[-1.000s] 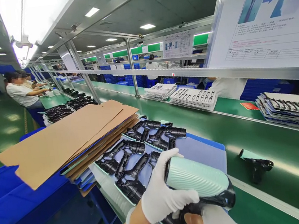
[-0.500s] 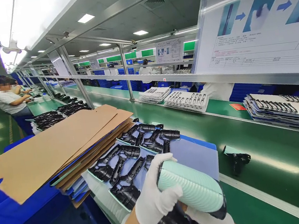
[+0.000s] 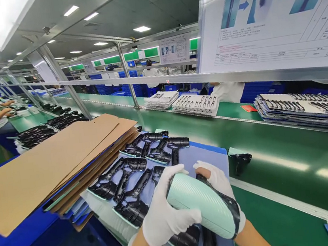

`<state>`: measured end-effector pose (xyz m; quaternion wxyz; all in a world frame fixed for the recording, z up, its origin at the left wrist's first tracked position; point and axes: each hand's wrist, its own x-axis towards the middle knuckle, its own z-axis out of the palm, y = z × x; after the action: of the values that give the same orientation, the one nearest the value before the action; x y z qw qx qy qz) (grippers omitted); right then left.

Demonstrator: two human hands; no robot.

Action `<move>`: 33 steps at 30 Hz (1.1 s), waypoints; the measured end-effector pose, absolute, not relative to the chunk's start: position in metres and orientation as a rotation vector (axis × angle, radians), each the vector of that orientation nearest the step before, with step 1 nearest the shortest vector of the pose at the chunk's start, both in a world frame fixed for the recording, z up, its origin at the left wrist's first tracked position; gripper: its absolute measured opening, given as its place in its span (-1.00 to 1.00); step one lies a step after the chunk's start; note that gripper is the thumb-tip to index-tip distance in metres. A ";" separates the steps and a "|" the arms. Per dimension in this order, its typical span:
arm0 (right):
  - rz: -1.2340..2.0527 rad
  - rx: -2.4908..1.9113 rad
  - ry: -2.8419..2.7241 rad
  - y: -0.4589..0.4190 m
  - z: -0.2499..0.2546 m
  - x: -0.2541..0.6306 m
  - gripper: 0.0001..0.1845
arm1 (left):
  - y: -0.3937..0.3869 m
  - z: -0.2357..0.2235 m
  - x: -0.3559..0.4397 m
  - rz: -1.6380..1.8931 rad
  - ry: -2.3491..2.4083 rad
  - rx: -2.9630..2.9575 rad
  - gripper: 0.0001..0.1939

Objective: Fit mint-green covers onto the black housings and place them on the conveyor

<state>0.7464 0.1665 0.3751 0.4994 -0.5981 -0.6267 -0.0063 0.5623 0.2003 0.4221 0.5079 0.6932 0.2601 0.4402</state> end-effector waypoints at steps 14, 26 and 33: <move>-0.761 -1.454 -1.395 0.161 0.422 0.759 -0.81 | 0.202 0.426 0.561 0.985 0.541 1.779 0.00; -1.469 -1.146 -1.676 0.146 0.444 0.764 -0.56 | 0.198 0.442 0.562 0.828 0.758 1.768 0.03; -1.635 -1.034 -1.714 0.145 0.444 0.767 -0.70 | 0.201 0.435 0.562 0.905 0.698 1.807 -0.46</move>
<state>0.7666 0.1452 0.4438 0.2749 -0.3846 -0.6375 -0.6083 0.5620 0.2008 0.4352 0.4812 0.7409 0.2861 0.3710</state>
